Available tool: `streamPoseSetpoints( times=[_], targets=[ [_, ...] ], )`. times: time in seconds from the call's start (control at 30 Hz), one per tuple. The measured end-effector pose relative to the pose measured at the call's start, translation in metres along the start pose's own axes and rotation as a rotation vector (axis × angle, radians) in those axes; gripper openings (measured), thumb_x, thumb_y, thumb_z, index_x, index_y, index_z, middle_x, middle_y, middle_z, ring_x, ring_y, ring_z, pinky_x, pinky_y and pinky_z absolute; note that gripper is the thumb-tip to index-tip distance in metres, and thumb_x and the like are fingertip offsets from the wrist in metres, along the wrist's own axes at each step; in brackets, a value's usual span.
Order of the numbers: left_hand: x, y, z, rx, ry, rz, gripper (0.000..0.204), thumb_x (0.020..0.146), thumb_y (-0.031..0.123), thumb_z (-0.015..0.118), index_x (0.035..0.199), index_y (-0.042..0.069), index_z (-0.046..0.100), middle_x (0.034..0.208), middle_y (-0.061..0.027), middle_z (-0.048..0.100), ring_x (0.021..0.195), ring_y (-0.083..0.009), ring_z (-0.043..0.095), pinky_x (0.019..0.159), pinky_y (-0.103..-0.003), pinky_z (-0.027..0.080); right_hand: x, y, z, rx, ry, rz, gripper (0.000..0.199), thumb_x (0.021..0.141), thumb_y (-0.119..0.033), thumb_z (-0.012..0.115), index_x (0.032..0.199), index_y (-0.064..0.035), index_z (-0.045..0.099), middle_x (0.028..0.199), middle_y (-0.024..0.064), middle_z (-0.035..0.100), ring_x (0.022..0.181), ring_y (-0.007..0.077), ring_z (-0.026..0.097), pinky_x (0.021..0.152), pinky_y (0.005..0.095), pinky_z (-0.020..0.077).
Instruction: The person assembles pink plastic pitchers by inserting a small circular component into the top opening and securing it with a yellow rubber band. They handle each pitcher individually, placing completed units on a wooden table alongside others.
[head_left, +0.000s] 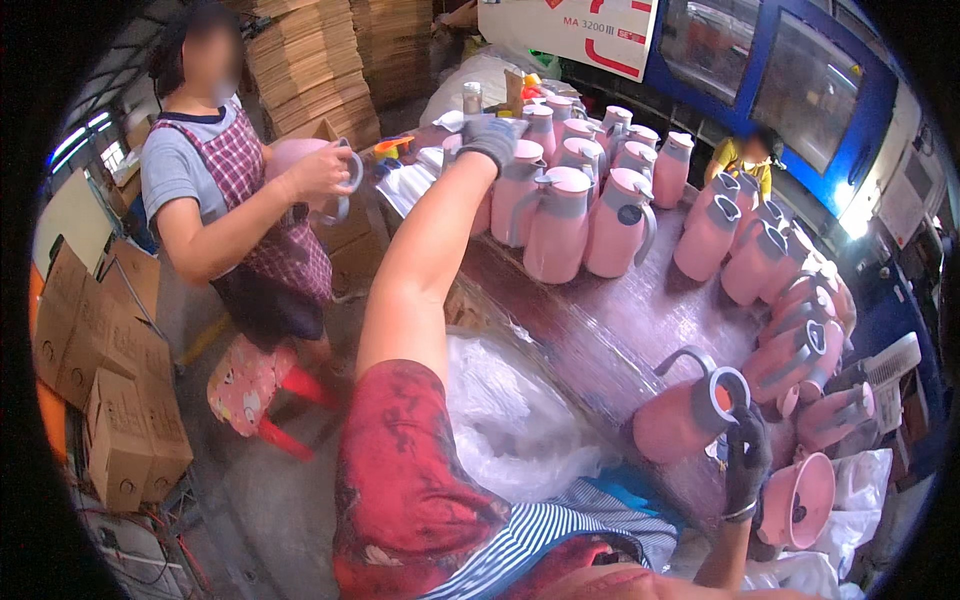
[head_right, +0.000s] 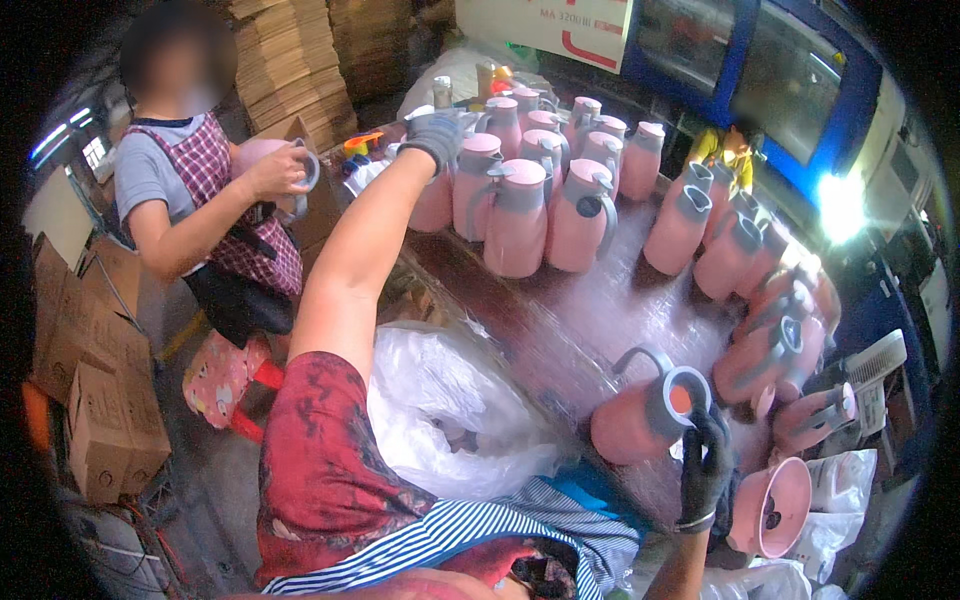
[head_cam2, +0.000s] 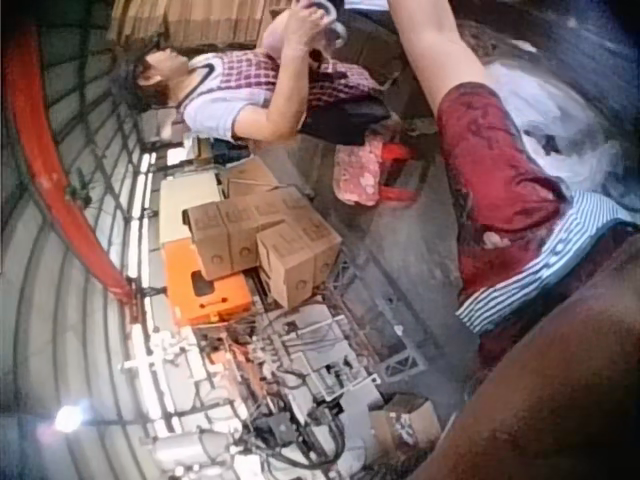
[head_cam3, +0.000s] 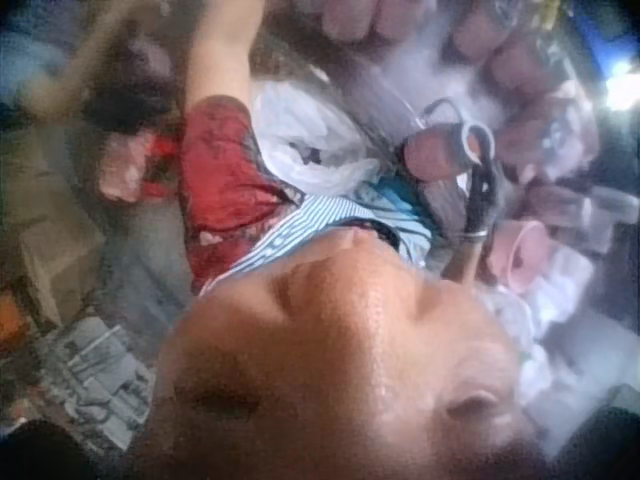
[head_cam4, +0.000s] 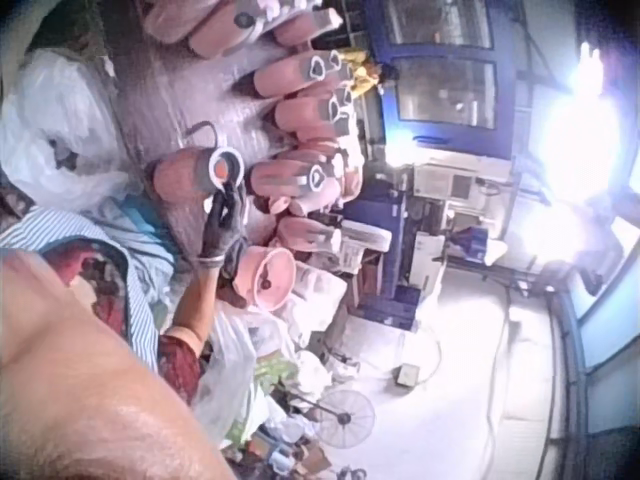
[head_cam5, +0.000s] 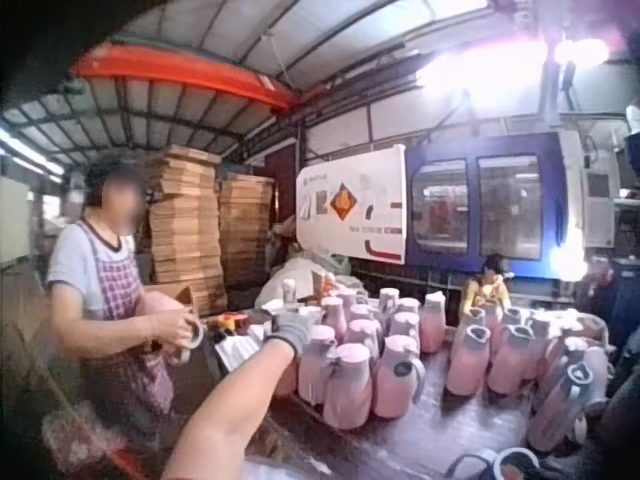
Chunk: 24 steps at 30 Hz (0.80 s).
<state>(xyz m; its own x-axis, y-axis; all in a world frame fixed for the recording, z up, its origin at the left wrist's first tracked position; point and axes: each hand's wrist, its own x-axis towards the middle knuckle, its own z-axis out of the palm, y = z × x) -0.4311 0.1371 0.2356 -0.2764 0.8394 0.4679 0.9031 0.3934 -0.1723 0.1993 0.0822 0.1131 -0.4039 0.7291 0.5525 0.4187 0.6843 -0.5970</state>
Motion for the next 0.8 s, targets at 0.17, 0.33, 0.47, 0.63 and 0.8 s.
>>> streamPoseSetpoints(
  times=[0.17,0.33,0.47,0.63,0.8],
  targets=[
    [-0.053,0.123,-0.023,-0.532,-0.307,0.53,0.057,0.092,0.037,0.06,0.143,0.015,0.046,0.134,-0.0195,0.056,0.117,-0.0334,0.059,0.1,-0.044,0.045,-0.003,0.027,0.015,0.419,0.031,0.126,0.03,0.094,-0.005,0.057,0.123,0.0005,0.063,0.127,0.0147,0.062,0.119,0.0255,0.057,0.104,0.0393,0.0424],
    [-0.165,0.239,-0.019,-1.049,-0.285,0.768,0.084,0.086,0.036,0.074,0.15,0.0,0.032,0.143,-0.0167,0.048,0.128,-0.0249,0.05,0.11,-0.038,0.038,0.005,0.031,0.022,0.366,0.135,0.125,0.028,0.087,0.004,0.063,0.115,0.0012,0.066,0.11,0.0105,0.07,0.097,0.018,0.064,0.088,0.0342,0.0506],
    [-0.217,0.305,-0.02,-1.656,-0.423,0.658,0.083,0.085,0.024,0.077,0.15,0.002,0.031,0.141,-0.0126,0.05,0.126,-0.0209,0.051,0.108,-0.035,0.039,-0.01,0.038,0.011,0.366,0.019,0.023,0.029,0.089,0.004,0.063,0.117,0.0006,0.065,0.118,0.0112,0.067,0.114,0.0195,0.059,0.101,0.0345,0.0451],
    [-0.255,0.351,-0.027,-1.495,-0.291,0.358,0.047,0.087,0.011,0.073,0.128,-0.001,0.054,0.122,-0.0096,0.061,0.11,-0.0156,0.058,0.097,-0.031,0.048,-0.034,0.05,0.032,0.586,0.248,0.079,0.058,0.084,0.003,0.059,0.14,-0.0037,0.049,0.141,0.0103,0.053,0.129,0.0208,0.05,0.109,0.0341,0.0381],
    [-0.263,0.361,-0.02,-1.565,-0.273,0.229,0.036,0.089,0.007,0.068,0.122,0.0,0.055,0.112,-0.0079,0.063,0.099,-0.0163,0.061,0.09,-0.03,0.051,-0.112,0.016,0.03,-0.026,0.346,0.087,0.056,0.089,-0.02,0.065,0.141,-0.008,0.049,0.13,0.018,0.059,0.11,0.0357,0.061,0.099,0.0423,0.0467]
  ],
)
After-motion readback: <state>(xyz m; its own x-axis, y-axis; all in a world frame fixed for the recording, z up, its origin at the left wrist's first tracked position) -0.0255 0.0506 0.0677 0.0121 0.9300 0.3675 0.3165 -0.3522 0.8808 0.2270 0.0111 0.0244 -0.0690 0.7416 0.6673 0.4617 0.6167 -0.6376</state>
